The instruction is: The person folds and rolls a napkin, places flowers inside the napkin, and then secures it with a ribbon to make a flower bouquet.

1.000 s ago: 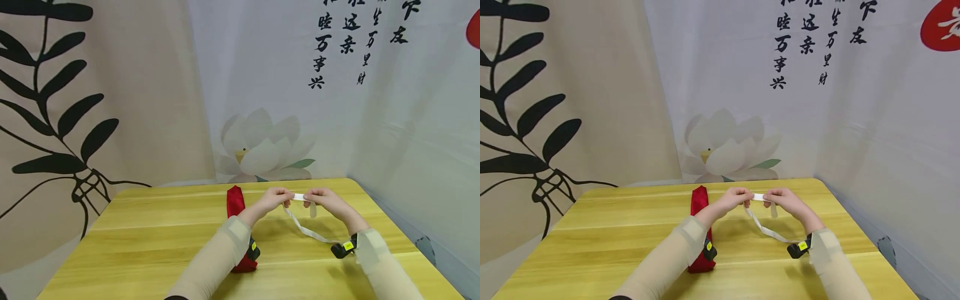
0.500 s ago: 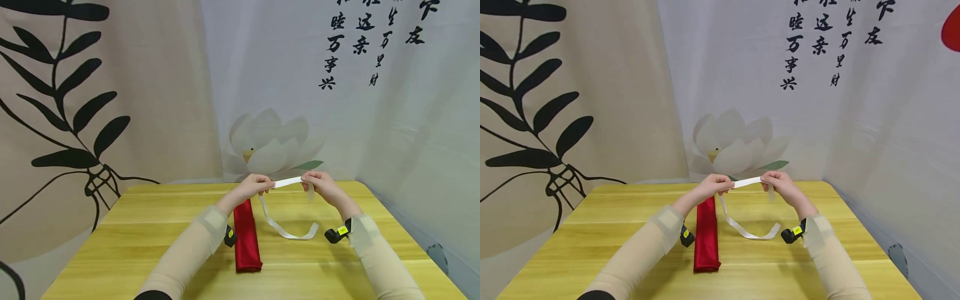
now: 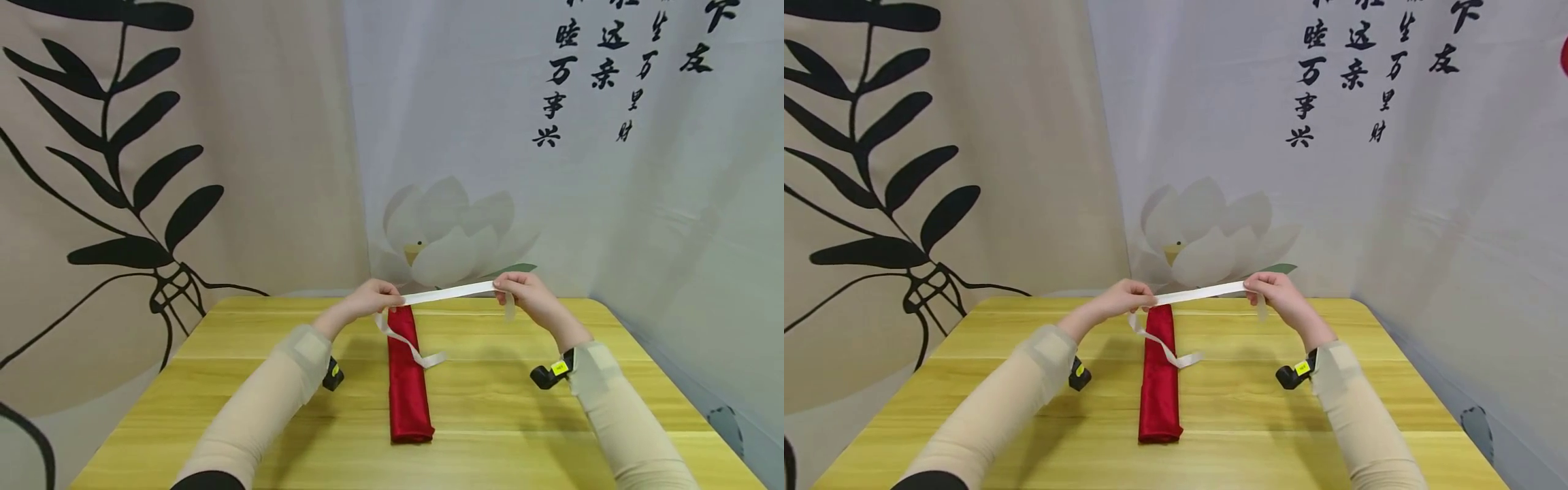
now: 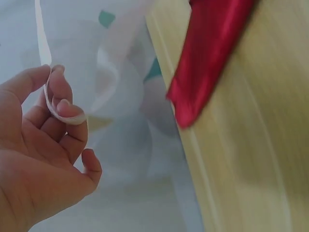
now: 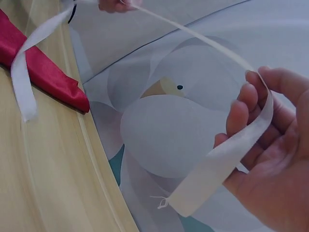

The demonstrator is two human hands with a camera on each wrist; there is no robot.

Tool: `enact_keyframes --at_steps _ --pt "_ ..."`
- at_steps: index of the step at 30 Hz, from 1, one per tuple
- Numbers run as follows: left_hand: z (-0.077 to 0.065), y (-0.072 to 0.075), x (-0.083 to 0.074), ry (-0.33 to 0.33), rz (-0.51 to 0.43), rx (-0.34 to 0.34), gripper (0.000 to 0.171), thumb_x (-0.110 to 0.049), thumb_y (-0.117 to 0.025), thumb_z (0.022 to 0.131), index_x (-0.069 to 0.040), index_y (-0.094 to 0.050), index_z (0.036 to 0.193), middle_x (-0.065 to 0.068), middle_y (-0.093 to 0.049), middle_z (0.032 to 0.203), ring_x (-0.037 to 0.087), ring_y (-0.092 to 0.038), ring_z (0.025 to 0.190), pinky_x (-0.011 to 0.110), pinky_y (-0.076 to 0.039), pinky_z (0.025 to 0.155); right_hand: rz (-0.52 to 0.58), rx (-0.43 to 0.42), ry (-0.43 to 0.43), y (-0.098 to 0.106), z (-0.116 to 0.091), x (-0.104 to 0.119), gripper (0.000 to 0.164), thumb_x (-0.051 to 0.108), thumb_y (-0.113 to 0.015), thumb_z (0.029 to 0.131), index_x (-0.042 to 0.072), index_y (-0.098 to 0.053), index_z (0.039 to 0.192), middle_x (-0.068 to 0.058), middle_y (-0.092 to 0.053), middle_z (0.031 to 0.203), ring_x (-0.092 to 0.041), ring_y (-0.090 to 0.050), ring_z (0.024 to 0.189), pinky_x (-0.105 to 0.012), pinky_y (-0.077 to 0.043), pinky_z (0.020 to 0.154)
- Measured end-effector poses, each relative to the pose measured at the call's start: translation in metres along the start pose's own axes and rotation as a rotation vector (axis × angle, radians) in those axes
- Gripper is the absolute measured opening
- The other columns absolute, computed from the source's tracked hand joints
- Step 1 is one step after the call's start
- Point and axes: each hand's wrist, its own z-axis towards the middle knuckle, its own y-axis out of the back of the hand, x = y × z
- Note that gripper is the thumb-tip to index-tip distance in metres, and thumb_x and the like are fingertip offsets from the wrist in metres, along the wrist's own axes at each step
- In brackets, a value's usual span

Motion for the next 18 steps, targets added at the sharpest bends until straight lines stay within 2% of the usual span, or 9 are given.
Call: enact_keyframes --at_steps 4,9,14,18 --pt "-0.014 0.023 0.006 0.018 0.04 0.006 0.021 -0.025 -0.064 0.093 -0.01 -0.068 0.08 0.01 -0.065 0.084 0.018 -0.048 0.066 0.036 -0.042 0.066 0.003 -0.006 -0.013 0.001 0.003 -0.001 0.024 0.024 -0.057 0.099 0.004 -0.064 0.087 -0.004 -0.057 0.077 -0.021 -0.052 0.069 -0.034 -0.047 0.068" --pt "-0.031 0.049 0.012 0.053 0.088 0.005 0.022 -0.029 -0.064 0.094 -0.01 -0.067 0.082 0.017 -0.064 0.088 0.021 -0.048 0.069 0.034 -0.04 0.066 -0.013 -0.004 -0.029 0.004 0.007 -0.006 0.027 0.025 -0.057 0.099 0.0 -0.062 0.09 -0.007 -0.057 0.079 -0.023 -0.051 0.07 -0.035 -0.046 0.068" --pt "-0.045 0.075 0.024 0.11 0.132 -0.02 0.025 -0.034 -0.065 0.093 -0.011 -0.066 0.085 0.008 -0.059 0.082 0.019 -0.045 0.067 0.033 -0.037 0.063 -0.051 0.002 -0.039 0.009 0.008 -0.012 0.027 0.028 -0.058 0.099 0.003 -0.062 0.087 -0.012 -0.056 0.081 -0.026 -0.051 0.071 -0.036 -0.045 0.067" --pt "-0.057 0.093 0.036 0.163 0.139 -0.039 0.028 -0.038 -0.064 0.093 -0.011 -0.065 0.086 0.003 -0.054 0.078 0.019 -0.043 0.066 0.035 -0.036 0.065 -0.084 0.014 -0.058 0.013 0.009 -0.016 0.028 0.03 -0.057 0.099 0.006 -0.061 0.084 -0.008 -0.054 0.079 -0.027 -0.05 0.071 -0.037 -0.044 0.066"
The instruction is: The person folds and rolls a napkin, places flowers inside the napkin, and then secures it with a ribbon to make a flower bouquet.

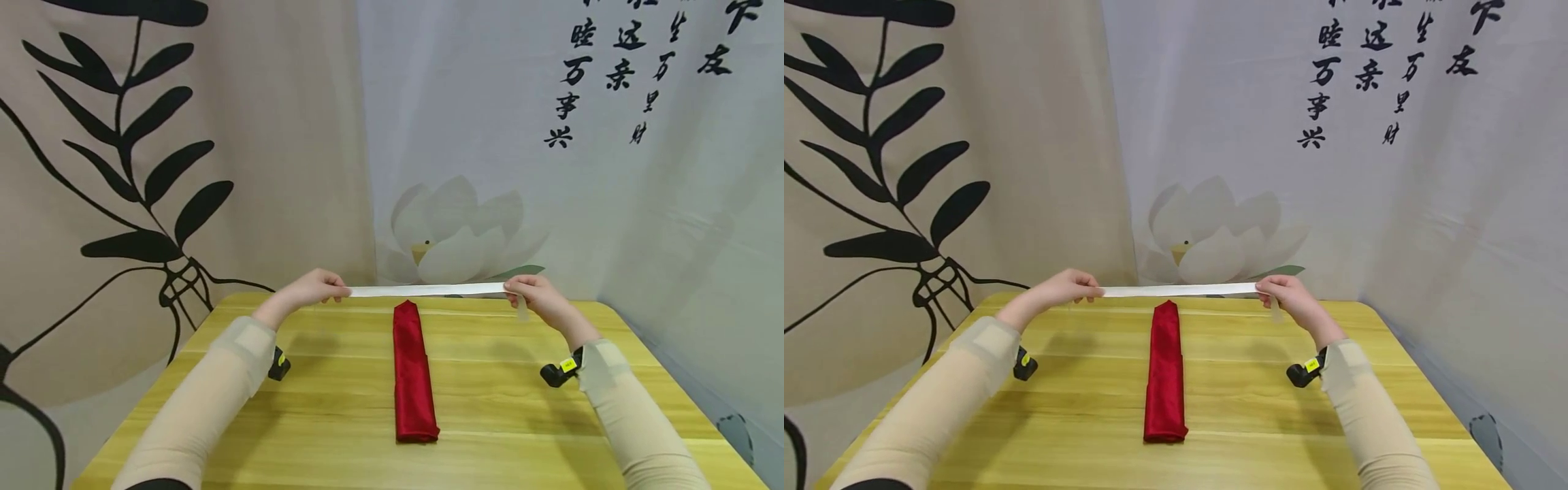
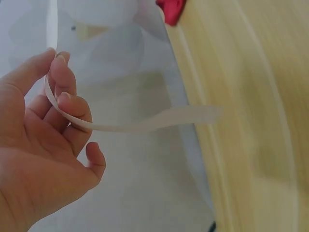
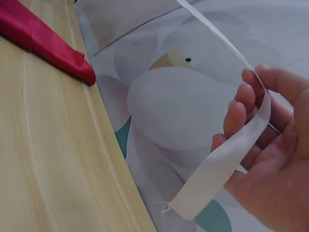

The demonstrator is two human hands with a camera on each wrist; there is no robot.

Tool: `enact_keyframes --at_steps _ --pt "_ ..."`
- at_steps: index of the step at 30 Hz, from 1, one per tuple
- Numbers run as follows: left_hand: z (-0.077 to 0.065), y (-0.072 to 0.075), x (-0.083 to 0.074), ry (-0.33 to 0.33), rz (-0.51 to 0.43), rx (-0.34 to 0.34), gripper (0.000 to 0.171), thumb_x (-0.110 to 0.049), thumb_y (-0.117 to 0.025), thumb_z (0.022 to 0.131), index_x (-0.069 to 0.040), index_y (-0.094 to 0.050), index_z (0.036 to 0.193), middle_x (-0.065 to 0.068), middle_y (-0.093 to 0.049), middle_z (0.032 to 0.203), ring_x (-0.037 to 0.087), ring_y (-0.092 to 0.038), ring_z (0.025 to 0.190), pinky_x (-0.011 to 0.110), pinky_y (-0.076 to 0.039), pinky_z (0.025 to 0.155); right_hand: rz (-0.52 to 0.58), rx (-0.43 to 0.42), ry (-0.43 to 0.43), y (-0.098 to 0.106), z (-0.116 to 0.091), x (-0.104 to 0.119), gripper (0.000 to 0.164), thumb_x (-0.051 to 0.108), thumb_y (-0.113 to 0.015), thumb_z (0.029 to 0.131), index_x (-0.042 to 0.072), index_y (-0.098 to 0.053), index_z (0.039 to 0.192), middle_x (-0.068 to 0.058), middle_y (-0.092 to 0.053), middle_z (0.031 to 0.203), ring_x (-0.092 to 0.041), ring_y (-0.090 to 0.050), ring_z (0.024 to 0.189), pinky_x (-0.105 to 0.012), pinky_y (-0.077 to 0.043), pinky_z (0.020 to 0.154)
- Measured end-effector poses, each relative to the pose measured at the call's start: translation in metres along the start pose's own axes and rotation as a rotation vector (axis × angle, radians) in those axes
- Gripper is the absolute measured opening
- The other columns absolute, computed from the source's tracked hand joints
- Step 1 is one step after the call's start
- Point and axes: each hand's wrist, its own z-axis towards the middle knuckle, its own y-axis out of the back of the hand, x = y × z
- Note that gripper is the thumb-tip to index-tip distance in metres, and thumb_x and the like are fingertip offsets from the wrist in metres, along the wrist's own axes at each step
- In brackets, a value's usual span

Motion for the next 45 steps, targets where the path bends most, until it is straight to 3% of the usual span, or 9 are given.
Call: enact_keyframes --at_steps 10,17,23,28,31,35,41,45 --pt "-0.016 0.025 0.036 0.05 -0.013 -0.055 0.039 -0.043 -0.062 0.093 -0.004 -0.061 0.088 0.006 -0.049 0.077 0.019 -0.041 0.065 0.038 -0.035 0.069 -0.02 0.063 -0.09 0.007 0.001 -0.02 0.028 0.03 -0.055 0.1 0.006 -0.063 0.088 -0.009 -0.055 0.081 -0.019 -0.052 0.07 -0.033 -0.045 0.067" --pt "-0.026 0.029 0.059 0.097 -0.013 -0.063 0.037 -0.04 -0.063 0.093 -0.004 -0.06 0.084 0.005 -0.048 0.076 0.02 -0.041 0.064 0.039 -0.034 0.072 -0.039 0.119 -0.135 0.0 0.004 -0.04 0.027 0.028 -0.057 0.099 0.006 -0.063 0.085 -0.01 -0.055 0.078 -0.021 -0.05 0.067 -0.033 -0.043 0.064" --pt "-0.031 0.014 0.081 0.122 -0.018 -0.033 0.034 -0.035 -0.064 0.094 -0.004 -0.059 0.08 0.008 -0.056 0.089 0.019 -0.04 0.073 0.036 -0.036 0.069 -0.117 0.182 -0.175 -0.016 0.004 -0.058 0.029 0.024 -0.06 0.097 -0.003 -0.062 0.086 -0.005 -0.052 0.07 -0.018 -0.047 0.061 -0.033 -0.041 0.058" --pt "-0.037 -0.004 0.093 0.125 0.015 0.007 0.032 -0.029 -0.064 0.094 -0.001 -0.061 0.08 0.007 -0.054 0.075 0.013 -0.032 0.057 0.03 -0.032 0.058 -0.243 0.19 -0.19 -0.025 0.002 -0.07 0.035 0.024 -0.061 0.096 -0.007 -0.06 0.081 -0.005 -0.051 0.064 -0.016 -0.043 0.055 -0.028 -0.035 0.052" --pt "-0.039 -0.013 0.099 0.123 0.002 0.033 0.031 -0.027 -0.063 0.094 0.003 -0.063 0.086 0.009 -0.058 0.077 0.013 -0.034 0.057 0.03 -0.034 0.058 -0.288 0.2 -0.182 -0.027 0.002 -0.075 0.035 0.021 -0.062 0.095 -0.009 -0.059 0.078 -0.005 -0.049 0.061 -0.015 -0.039 0.052 -0.027 -0.032 0.05" --pt "-0.041 -0.023 0.107 0.115 -0.028 0.039 0.03 -0.024 -0.063 0.094 0.004 -0.062 0.083 0.009 -0.06 0.078 0.015 -0.038 0.061 0.032 -0.037 0.06 -0.269 0.212 -0.19 -0.031 0.001 -0.079 0.036 0.018 -0.064 0.093 -0.013 -0.055 0.076 -0.006 -0.047 0.061 -0.015 -0.035 0.052 -0.027 -0.03 0.049" --pt "-0.043 -0.031 0.117 0.128 -0.055 0.045 0.031 -0.021 -0.065 0.092 0.0 -0.059 0.071 -0.001 -0.046 0.058 0.009 -0.033 0.05 0.024 -0.03 0.051 -0.226 0.226 -0.219 -0.034 0.002 -0.082 0.03 0.016 -0.066 0.092 -0.009 -0.059 0.077 -0.004 -0.049 0.062 -0.013 -0.036 0.051 -0.025 -0.032 0.049" --pt "-0.044 -0.032 0.119 0.125 -0.031 0.049 0.027 -0.02 -0.065 0.092 -0.002 -0.063 0.073 0.0 -0.054 0.062 0.011 -0.038 0.052 0.025 -0.032 0.051 -0.264 0.231 -0.198 -0.036 0.005 -0.083 0.028 0.017 -0.066 0.092 -0.006 -0.062 0.078 0.0 -0.046 0.061 -0.011 -0.034 0.05 -0.026 -0.035 0.052"
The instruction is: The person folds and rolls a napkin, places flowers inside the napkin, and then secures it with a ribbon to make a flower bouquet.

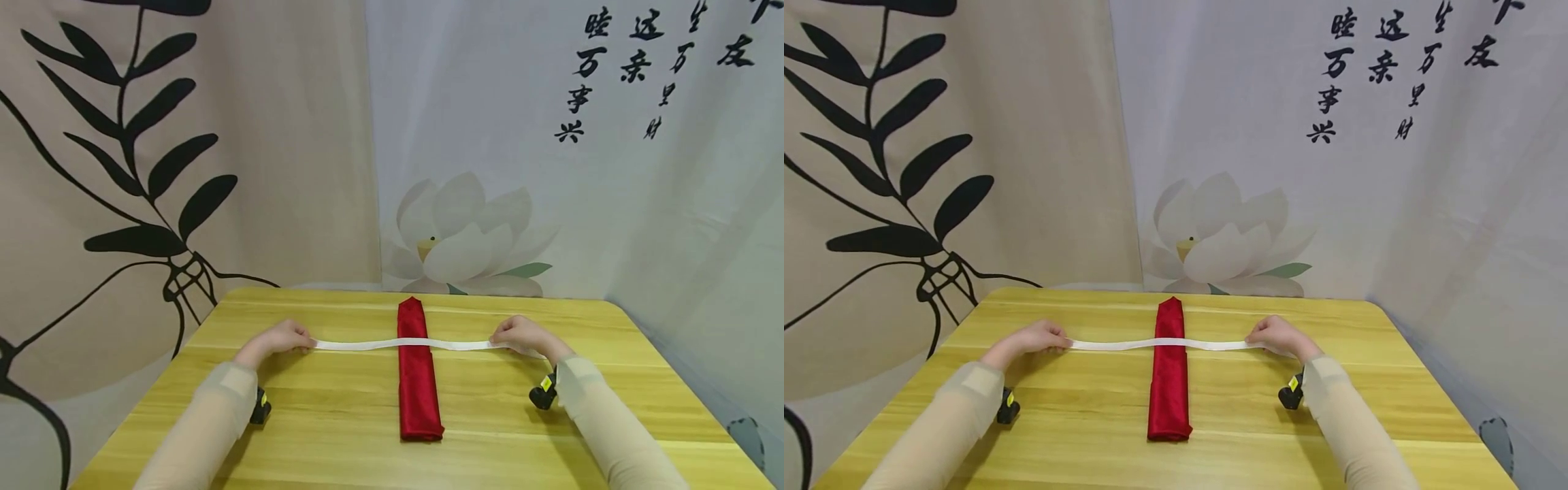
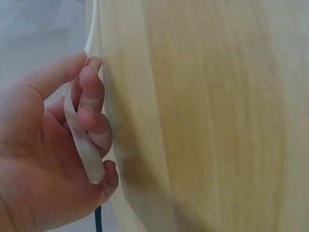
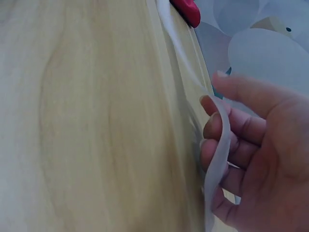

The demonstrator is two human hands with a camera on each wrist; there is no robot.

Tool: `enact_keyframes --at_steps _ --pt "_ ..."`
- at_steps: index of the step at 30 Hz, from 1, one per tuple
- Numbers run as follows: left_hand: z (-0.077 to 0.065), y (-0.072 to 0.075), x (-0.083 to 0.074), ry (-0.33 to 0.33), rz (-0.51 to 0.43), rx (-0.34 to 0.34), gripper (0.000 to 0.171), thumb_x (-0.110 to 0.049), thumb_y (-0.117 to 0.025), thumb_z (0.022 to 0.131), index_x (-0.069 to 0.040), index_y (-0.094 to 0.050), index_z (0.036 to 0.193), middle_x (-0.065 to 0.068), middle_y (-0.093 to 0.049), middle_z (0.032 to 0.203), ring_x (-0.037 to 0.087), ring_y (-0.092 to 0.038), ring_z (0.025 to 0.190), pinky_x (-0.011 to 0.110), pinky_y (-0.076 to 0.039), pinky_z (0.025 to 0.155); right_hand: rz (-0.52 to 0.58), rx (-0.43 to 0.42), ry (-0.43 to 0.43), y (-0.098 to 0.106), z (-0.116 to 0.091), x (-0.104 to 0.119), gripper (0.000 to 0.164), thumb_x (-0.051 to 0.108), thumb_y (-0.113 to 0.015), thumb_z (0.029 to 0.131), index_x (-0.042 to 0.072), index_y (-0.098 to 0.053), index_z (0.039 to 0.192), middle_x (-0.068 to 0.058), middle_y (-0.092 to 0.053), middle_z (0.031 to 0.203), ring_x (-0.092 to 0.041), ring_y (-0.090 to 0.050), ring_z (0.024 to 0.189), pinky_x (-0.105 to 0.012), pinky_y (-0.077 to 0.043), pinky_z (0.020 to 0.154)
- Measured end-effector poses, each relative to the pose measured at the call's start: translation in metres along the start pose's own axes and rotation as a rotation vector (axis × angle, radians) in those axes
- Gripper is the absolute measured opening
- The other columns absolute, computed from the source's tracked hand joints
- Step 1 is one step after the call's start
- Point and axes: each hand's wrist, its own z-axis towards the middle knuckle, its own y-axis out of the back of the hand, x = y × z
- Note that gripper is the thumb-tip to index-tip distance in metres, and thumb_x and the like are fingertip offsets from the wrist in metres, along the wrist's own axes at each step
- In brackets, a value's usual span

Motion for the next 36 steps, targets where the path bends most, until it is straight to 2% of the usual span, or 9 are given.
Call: enact_keyframes --at_steps 7,14,18,22,25,30,33,36 --pt "-0.002 0.0 -0.007 0.01 0.032 0.034 0.027 -0.023 -0.062 0.095 -0.001 -0.065 0.08 0.004 -0.06 0.073 0.015 -0.048 0.061 0.028 -0.041 0.058 -0.111 0.007 -0.006 0.0 0.002 0.005 0.034 0.029 -0.064 0.094 -0.001 -0.064 0.077 0.002 -0.04 0.057 -0.012 -0.033 0.05 -0.029 -0.036 0.054" --pt "0.002 0.002 -0.017 0.025 0.052 0.067 0.034 -0.03 -0.058 0.098 0.0 -0.065 0.083 0.007 -0.061 0.071 0.016 -0.047 0.059 0.029 -0.041 0.058 -0.082 0.011 -0.059 -0.001 0.003 0.007 0.038 0.032 -0.069 0.09 0.002 -0.058 0.07 0.005 -0.034 0.053 -0.011 -0.028 0.048 -0.026 -0.031 0.049" --pt "0.005 0.002 -0.016 0.014 0.079 0.08 0.032 -0.028 -0.064 0.094 -0.005 -0.059 0.073 0.0 -0.05 0.06 0.013 -0.04 0.053 0.028 -0.036 0.055 -0.093 0.004 -0.039 -0.001 0.003 0.007 0.033 0.027 -0.07 0.089 -0.002 -0.063 0.074 0.006 -0.035 0.052 -0.01 -0.029 0.047 -0.025 -0.03 0.048" --pt "0.007 0.003 -0.014 -0.011 0.063 0.086 0.033 -0.02 -0.065 0.093 -0.008 -0.051 0.065 -0.005 -0.038 0.054 0.009 -0.031 0.048 0.025 -0.029 0.051 -0.093 -0.001 -0.006 0.001 0.001 0.008 0.031 0.021 -0.068 0.09 -0.004 -0.06 0.074 0.005 -0.038 0.055 -0.01 -0.033 0.05 -0.025 -0.032 0.051" --pt "0.009 0.005 -0.014 0.002 0.016 0.064 0.03 -0.016 -0.063 0.093 -0.005 -0.053 0.068 -0.004 -0.038 0.055 0.01 -0.031 0.049 0.025 -0.029 0.05 -0.047 -0.002 0.014 0.003 0.002 0.006 0.032 0.016 -0.066 0.092 -0.004 -0.053 0.071 0.002 -0.037 0.056 -0.013 -0.032 0.052 -0.027 -0.032 0.053" --pt "0.014 0.009 -0.018 0.027 0.04 -0.027 0.026 -0.017 -0.061 0.096 0.004 -0.061 0.082 0.003 -0.049 0.063 0.016 -0.04 0.056 0.03 -0.035 0.056 0.046 -0.026 0.042 0.006 0.011 0.003 0.034 0.014 -0.06 0.097 -0.003 -0.046 0.071 -0.004 -0.037 0.059 -0.017 -0.03 0.053 -0.031 -0.031 0.056" --pt "0.019 0.013 -0.019 0.024 0.084 -0.092 0.024 -0.016 -0.06 0.096 0.007 -0.065 0.09 0.006 -0.057 0.071 0.017 -0.047 0.062 0.032 -0.041 0.06 0.056 -0.076 0.05 0.007 0.017 0.002 0.026 0.012 -0.056 0.099 -0.008 -0.053 0.082 -0.007 -0.043 0.063 -0.017 -0.036 0.055 -0.033 -0.036 0.057" --pt "0.025 0.017 -0.017 0.021 0.075 -0.136 0.023 -0.012 -0.057 0.096 0.01 -0.066 0.101 0.012 -0.062 0.077 0.017 -0.05 0.063 0.034 -0.045 0.063 0.101 -0.131 0.039 0.008 0.023 0.002 0.021 0.008 -0.052 0.1 -0.014 -0.053 0.103 -0.011 -0.051 0.069 -0.018 -0.041 0.057 -0.033 -0.039 0.056"
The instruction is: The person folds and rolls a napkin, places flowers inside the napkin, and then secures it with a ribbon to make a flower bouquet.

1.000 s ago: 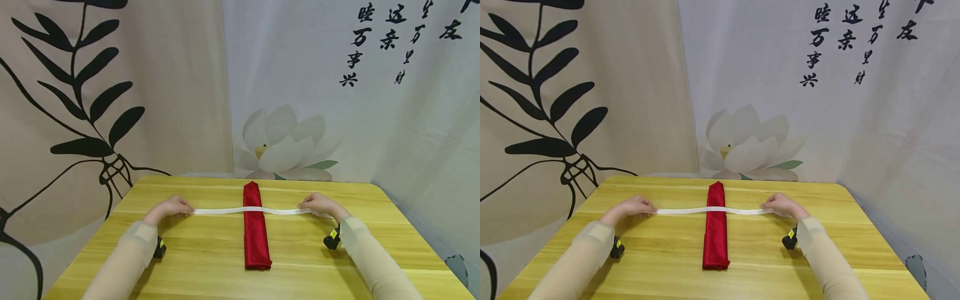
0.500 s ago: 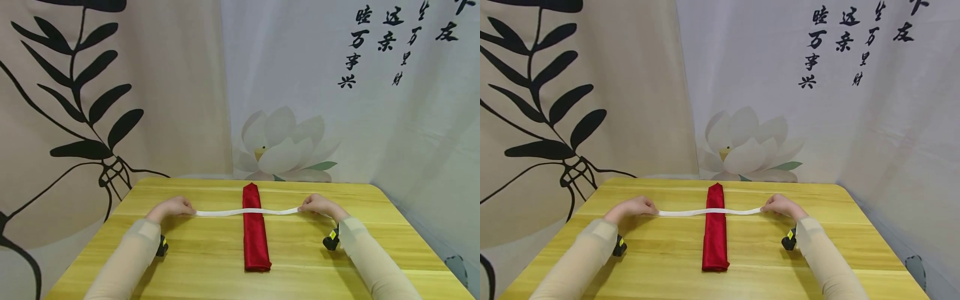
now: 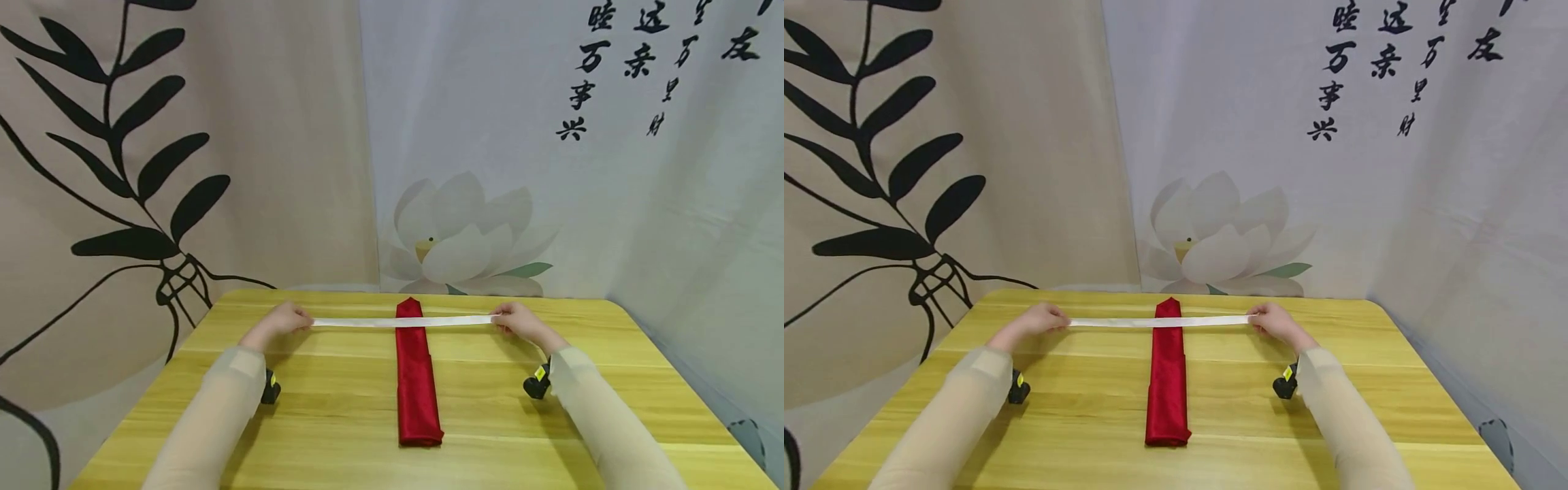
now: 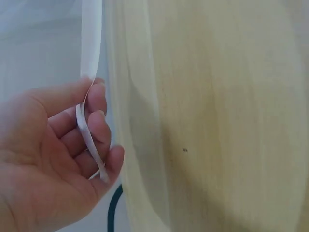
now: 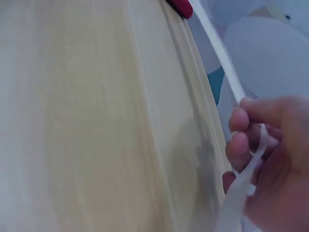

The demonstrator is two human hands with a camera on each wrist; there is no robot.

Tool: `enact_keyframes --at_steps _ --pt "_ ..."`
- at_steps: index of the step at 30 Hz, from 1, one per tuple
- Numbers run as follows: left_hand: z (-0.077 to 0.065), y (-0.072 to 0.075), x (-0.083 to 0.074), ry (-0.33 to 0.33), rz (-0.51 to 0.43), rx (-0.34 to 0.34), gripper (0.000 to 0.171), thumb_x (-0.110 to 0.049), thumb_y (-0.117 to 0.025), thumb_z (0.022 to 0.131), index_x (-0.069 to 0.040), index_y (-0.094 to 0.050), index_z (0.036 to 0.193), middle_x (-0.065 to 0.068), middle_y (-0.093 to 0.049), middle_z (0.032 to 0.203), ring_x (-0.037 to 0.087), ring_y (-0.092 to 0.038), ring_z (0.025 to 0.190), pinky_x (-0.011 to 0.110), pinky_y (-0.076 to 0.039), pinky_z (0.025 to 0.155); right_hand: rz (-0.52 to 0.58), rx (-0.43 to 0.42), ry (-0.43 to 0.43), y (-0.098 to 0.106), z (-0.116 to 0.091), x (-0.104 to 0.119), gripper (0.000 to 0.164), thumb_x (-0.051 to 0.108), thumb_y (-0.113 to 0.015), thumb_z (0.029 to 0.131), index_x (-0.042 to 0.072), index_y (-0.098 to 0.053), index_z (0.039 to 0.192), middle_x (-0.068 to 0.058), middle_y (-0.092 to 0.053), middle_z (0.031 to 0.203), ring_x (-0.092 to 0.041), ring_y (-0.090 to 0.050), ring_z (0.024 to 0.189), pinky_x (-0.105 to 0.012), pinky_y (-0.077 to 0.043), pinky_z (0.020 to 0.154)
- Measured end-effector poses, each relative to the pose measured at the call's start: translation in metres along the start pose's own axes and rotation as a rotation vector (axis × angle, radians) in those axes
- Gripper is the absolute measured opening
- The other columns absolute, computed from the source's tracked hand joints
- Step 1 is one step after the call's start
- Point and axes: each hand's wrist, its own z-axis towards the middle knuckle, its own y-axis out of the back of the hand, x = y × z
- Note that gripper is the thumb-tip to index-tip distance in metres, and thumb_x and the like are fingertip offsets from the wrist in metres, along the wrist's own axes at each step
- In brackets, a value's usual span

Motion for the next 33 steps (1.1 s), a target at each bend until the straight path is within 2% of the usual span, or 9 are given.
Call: enact_keyframes --at_steps 3,6,8,12,16,21,24,29,33 --pt "0.01 0.002 0.004 -0.013 -0.081 -0.013 0.026 -0.007 -0.053 0.098 0.012 -0.058 0.114 0.02 -0.062 0.085 0.019 -0.051 0.065 0.036 -0.046 0.064 0.079 -0.04 0.0 0.002 0.004 -0.004 0.025 0.003 -0.05 0.099 -0.014 -0.045 0.117 -0.014 -0.055 0.074 -0.017 -0.045 0.059 -0.03 -0.04 0.054" --pt "0.019 0.005 0.01 -0.062 -0.171 -0.023 0.025 -0.002 -0.048 0.099 0.01 -0.049 0.121 0.025 -0.059 0.09 0.024 -0.052 0.067 0.037 -0.046 0.063 0.131 -0.043 0.019 0.007 0.011 -0.008 0.022 0.002 -0.047 0.1 -0.012 -0.041 0.116 -0.013 -0.055 0.075 -0.016 -0.045 0.06 -0.029 -0.04 0.055" --pt "0.024 0.006 0.013 -0.103 -0.212 -0.025 0.02 0.0 -0.045 0.1 0.007 -0.045 0.119 0.027 -0.056 0.091 0.029 -0.052 0.069 0.041 -0.045 0.064 0.151 -0.031 0.035 0.009 0.014 -0.011 0.017 0.001 -0.045 0.1 -0.012 -0.043 0.11 -0.012 -0.054 0.076 -0.016 -0.045 0.06 -0.028 -0.039 0.055" --pt "0.031 0.007 0.016 -0.137 -0.225 -0.056 0.013 0.001 -0.042 0.101 0.005 -0.052 0.109 0.026 -0.053 0.09 0.035 -0.05 0.073 0.04 -0.043 0.065 0.126 -0.03 0.041 0.009 0.019 -0.012 0.017 0.0 -0.042 0.1 -0.015 -0.051 0.101 -0.013 -0.054 0.079 -0.017 -0.045 0.062 -0.028 -0.039 0.056" --pt "0.035 0.004 0.014 -0.104 -0.159 -0.104 0.019 -0.001 -0.045 0.1 0.002 -0.063 0.106 0.023 -0.058 0.098 0.037 -0.054 0.086 0.037 -0.044 0.064 0.048 -0.068 0.044 0.008 0.025 -0.012 0.021 -0.002 -0.042 0.098 -0.015 -0.058 0.101 -0.019 -0.057 0.082 -0.018 -0.045 0.062 -0.028 -0.038 0.055" --pt "0.04 -0.001 0.014 -0.058 0.011 -0.171 0.024 -0.007 -0.047 0.099 -0.006 -0.07 0.107 0.016 -0.065 0.11 0.032 -0.059 0.091 0.047 -0.044 0.076 -0.074 -0.13 0.036 0.005 0.034 -0.012 0.022 0.0 -0.046 0.097 -0.012 -0.064 0.103 -0.024 -0.061 0.083 -0.02 -0.049 0.062 -0.027 -0.039 0.054" --pt "0.043 -0.004 0.015 -0.035 0.143 -0.211 0.023 -0.013 -0.05 0.099 -0.012 -0.072 0.105 0.012 -0.067 0.114 0.033 -0.06 0.101 0.057 -0.031 0.092 -0.135 -0.164 0.044 0.003 0.039 -0.013 0.02 0.001 -0.05 0.096 -0.01 -0.067 0.101 -0.023 -0.064 0.083 -0.022 -0.053 0.066 -0.026 -0.041 0.056" --pt "0.047 -0.008 0.015 0.012 0.25 -0.216 0.025 -0.015 -0.05 0.098 -0.016 -0.075 0.103 0.01 -0.066 0.12 0.04 -0.052 0.119 0.072 -0.009 0.099 -0.236 -0.193 0.073 0.002 0.046 -0.015 0.017 0.001 -0.056 0.093 -0.005 -0.072 0.096 -0.017 -0.068 0.086 -0.021 -0.057 0.073 -0.028 -0.044 0.063" --pt "0.048 -0.01 0.017 0.038 0.288 -0.217 0.027 -0.013 -0.05 0.097 -0.017 -0.075 0.105 0.009 -0.066 0.121 0.041 -0.051 0.12 0.074 -0.001 0.101 -0.326 -0.186 0.108 0.002 0.051 -0.019 0.016 0.001 -0.058 0.092 -0.001 -0.074 0.094 -0.014 -0.071 0.094 -0.024 -0.06 0.083 -0.036 -0.048 0.074"
